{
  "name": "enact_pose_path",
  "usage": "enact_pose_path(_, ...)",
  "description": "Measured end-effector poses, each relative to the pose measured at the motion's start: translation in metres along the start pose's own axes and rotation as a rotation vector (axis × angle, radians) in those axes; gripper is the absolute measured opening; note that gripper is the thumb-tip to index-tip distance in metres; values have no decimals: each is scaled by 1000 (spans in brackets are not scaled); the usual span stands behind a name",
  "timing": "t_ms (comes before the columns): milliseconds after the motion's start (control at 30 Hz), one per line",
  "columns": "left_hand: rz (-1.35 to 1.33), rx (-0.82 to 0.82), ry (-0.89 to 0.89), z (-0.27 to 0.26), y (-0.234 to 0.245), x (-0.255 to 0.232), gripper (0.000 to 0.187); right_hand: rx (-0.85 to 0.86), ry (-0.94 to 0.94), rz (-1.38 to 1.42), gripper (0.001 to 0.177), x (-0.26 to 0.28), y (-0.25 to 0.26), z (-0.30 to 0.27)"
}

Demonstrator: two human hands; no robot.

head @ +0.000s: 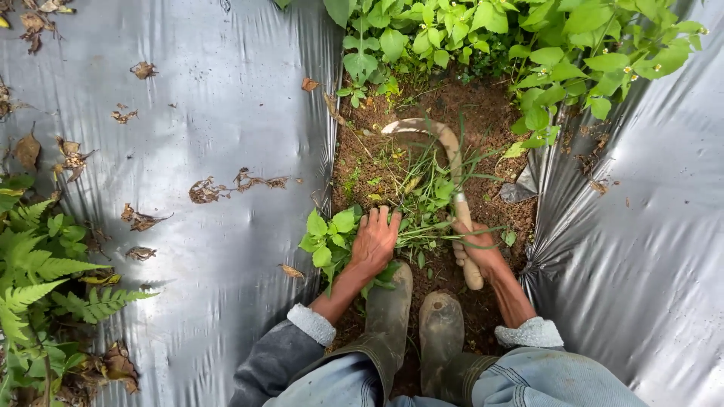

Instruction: Weeding a garden bed covered with plastic mulch using a sickle and hands to clear unwanted vegetation.

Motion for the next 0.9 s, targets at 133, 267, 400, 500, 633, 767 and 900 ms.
enact_pose_path(133,-21,84,-8,-8,-15,-3,41,-100,73,140,41,3,3,23)
enact_pose_path(267,-77,250,45,1,7,-3,46,-2,-130,10,39,-16,5,-11)
enact_pose_path(400,-79,224,53,1,-15,10,48,-21,-103,-131,38,-15,10,-26)
enact_pose_path(500,10,298,-35,10,-21,4,51,-204,-28,129,38,-17,19,4)
enact_pose_path(633,-2,355,-47,27,36,1,56,-90,-76,62,38,-28,11,-14)
enact_pose_path(767,78,346,-54,49,19,11,60,-23,-272,-90,37,-15,-14,-93)
enact_pose_path(900,-54,467,-60,77,59,10,97,-115,-187,-37,37,-42,-2,-87)
Point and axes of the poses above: each hand's wrist, its own z-axis towards the middle knuckle, its own y-axis out of the back of the hand, x = y × z, the point moved 7 cm from there along z, towards the middle knuckle, and after that the axes turned 4 degrees about -y, right-handed, at the moved point
